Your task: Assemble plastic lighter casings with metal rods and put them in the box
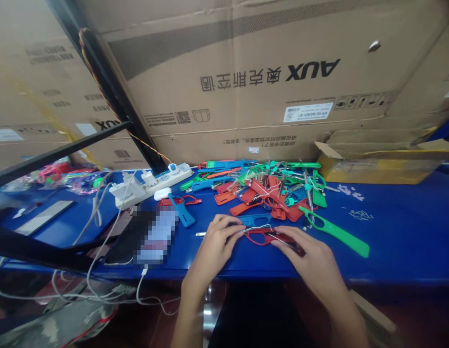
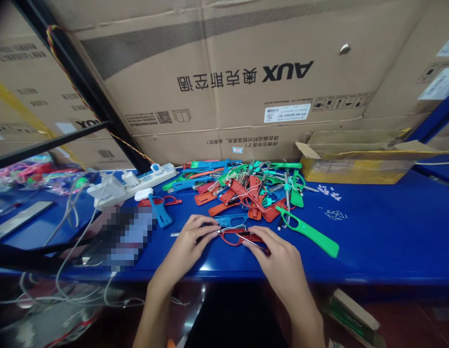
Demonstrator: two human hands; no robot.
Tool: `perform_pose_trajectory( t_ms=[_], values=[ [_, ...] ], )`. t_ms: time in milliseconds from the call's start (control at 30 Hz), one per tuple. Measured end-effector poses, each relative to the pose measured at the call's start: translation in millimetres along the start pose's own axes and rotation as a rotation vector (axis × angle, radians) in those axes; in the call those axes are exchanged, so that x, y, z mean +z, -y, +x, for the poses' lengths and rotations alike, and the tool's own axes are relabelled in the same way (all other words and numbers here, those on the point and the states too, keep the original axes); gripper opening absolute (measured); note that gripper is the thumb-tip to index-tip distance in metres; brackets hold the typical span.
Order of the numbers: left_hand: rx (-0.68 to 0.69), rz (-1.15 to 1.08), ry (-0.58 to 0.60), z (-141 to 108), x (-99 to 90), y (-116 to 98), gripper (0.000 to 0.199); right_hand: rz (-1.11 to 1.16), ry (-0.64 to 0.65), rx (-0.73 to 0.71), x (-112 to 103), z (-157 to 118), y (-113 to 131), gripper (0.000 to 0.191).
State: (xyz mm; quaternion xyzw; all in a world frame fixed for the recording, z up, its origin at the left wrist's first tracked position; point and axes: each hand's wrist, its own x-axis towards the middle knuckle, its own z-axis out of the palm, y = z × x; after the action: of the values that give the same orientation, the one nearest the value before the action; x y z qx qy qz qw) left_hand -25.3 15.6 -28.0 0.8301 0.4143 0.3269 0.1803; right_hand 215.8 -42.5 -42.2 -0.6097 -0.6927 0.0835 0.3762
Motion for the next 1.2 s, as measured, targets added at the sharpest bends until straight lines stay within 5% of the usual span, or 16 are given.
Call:
perform_pose_trajectory(
  t_ms=[333, 867, 1200],
  values=[
    [0.022, 0.203, -0.022, -7, -5.9, -14, 0.02, 0.009, -0.02, -0.064, 1, 2, 4, 0.026],
    [0.057, 0.159, -0.008, -7, -4.1, -8, 0.013, -0.046, 0.187, 0.027, -4, 19, 12, 0.01],
    [0.048, 0.108, -0.021, -8, -2.2, -6, 0.015, 0.08, 0.262, -0.266, -15, 33, -1, 0.024]
  ],
)
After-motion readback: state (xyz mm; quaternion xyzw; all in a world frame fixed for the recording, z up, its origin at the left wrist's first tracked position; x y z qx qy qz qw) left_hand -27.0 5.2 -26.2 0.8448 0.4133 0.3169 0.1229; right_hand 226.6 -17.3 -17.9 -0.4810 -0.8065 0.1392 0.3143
